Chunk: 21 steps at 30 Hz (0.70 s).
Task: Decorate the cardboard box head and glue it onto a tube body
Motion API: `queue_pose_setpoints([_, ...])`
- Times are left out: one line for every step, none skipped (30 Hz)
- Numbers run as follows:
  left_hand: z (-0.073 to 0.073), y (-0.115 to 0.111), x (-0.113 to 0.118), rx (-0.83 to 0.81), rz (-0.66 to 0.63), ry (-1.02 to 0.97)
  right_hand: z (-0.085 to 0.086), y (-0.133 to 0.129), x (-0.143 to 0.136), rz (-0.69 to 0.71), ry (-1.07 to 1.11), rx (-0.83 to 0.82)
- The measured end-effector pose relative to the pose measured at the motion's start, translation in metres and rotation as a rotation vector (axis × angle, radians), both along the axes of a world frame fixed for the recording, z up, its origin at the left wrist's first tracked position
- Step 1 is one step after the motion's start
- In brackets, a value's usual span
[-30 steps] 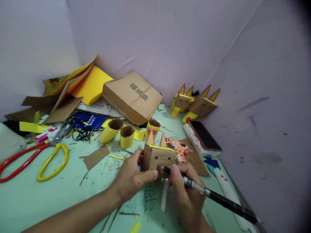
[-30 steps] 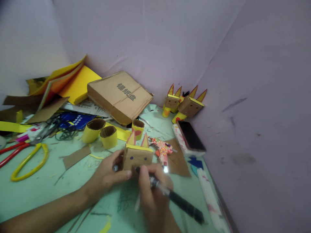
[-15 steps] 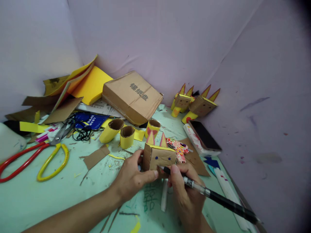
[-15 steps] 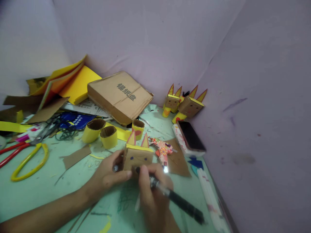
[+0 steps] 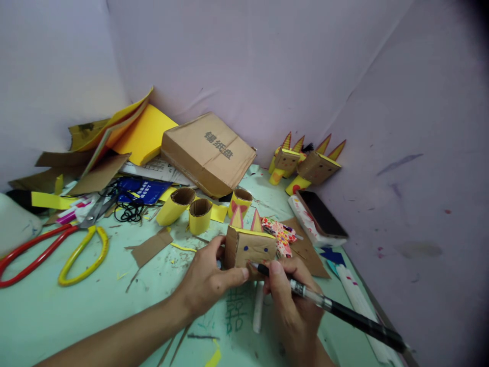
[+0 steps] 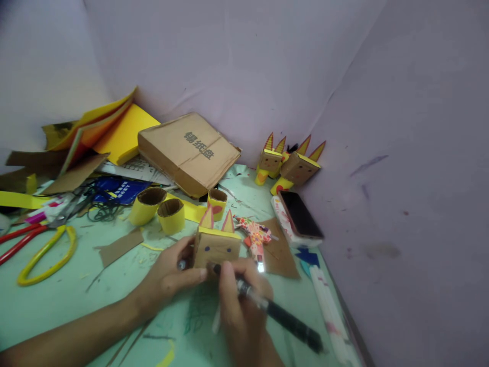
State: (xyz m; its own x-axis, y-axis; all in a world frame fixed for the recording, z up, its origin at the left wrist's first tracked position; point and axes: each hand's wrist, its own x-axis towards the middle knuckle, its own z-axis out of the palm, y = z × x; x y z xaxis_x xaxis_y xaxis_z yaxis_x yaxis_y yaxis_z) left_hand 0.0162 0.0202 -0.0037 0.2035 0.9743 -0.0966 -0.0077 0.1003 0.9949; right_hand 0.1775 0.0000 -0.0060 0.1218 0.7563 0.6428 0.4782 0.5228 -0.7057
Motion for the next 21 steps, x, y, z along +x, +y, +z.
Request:
queue_pose_setpoints([-0.0002,0.0001,-0.0001,0.000,-0.003,0.002,0.0006,-0.0001,-0.0001,-0.005,-0.016,0.003])
queue_pose_setpoints([-0.0005,0.0001,-0.0002,0.001,-0.005,0.008,0.0011,-0.0001,-0.0001,-0.009,-0.031,0.007])
queue_pose_setpoints([-0.0011,0.0001,-0.0003,0.004,-0.007,0.014,0.0014,-0.0002,-0.0001,-0.013,-0.044,0.008])
queue_pose_setpoints([-0.0016,0.0001,-0.0004,0.008,-0.005,0.018,0.0016,-0.0002,0.0000,-0.015,-0.055,0.009])
queue_pose_setpoints([-0.0021,0.0001,-0.0004,0.011,0.000,0.022,0.0015,-0.0002,0.0002,-0.014,-0.064,0.010])
queue_pose_setpoints([-0.0024,0.0001,-0.0005,0.012,0.003,0.027,0.0014,-0.0001,0.0003,-0.012,-0.068,0.011])
queue_pose_setpoints([-0.0024,0.0001,-0.0004,0.011,0.006,0.035,0.0012,0.0000,0.0004,-0.008,-0.071,0.008])
queue_pose_setpoints([-0.0022,0.0001,-0.0004,0.007,0.008,0.041,0.0010,0.0001,0.0005,-0.005,-0.070,0.006])
queue_pose_setpoints([-0.0017,0.0001,-0.0003,0.002,0.008,0.043,0.0009,0.0003,0.0005,-0.002,-0.070,0.006])
queue_pose_setpoints([-0.0011,0.0001,-0.0002,-0.002,0.007,0.042,0.0007,0.0004,0.0005,-0.001,-0.068,0.008])
queue_pose_setpoints([-0.0005,0.0000,-0.0002,-0.005,0.005,0.039,0.0007,0.0005,0.0006,-0.005,-0.066,0.008])
queue_pose_setpoints([0.0000,0.0000,-0.0001,-0.003,0.008,0.036,0.0006,0.0005,0.0006,-0.010,-0.063,0.009])
queue_pose_setpoints([0.0003,0.0001,-0.0001,-0.001,0.009,0.035,0.0006,0.0004,0.0005,-0.015,-0.060,0.006])
queue_pose_setpoints([0.0004,0.0001,-0.0002,0.002,0.009,0.038,0.0007,0.0002,0.0005,-0.021,-0.052,0.003])
queue_pose_setpoints([0.0004,0.0002,-0.0003,0.005,0.009,0.039,0.0008,0.0000,0.0004,-0.021,-0.042,-0.001])
queue_pose_setpoints([0.0002,0.0002,-0.0003,0.007,0.006,0.035,0.0010,-0.0002,0.0003,-0.021,-0.029,-0.006])
queue_pose_setpoints([0.0000,0.0002,-0.0004,0.008,0.002,0.027,0.0013,-0.0004,0.0002,-0.018,-0.018,-0.010])
queue_pose_setpoints([-0.0002,0.0003,-0.0005,0.007,-0.002,0.019,0.0016,-0.0004,0.0000,-0.015,-0.011,-0.012])
queue_pose_setpoints([-0.0004,0.0003,-0.0006,0.006,-0.006,0.014,0.0019,-0.0003,-0.0002,-0.015,-0.009,-0.010])
queue_pose_setpoints([-0.0003,0.0004,-0.0006,0.005,-0.006,0.011,0.0022,-0.0001,-0.0004,-0.018,-0.012,-0.007])
queue_pose_setpoints([-0.0002,0.0004,-0.0006,0.004,-0.004,0.014,0.0024,0.0001,-0.0006,-0.021,-0.015,-0.006])
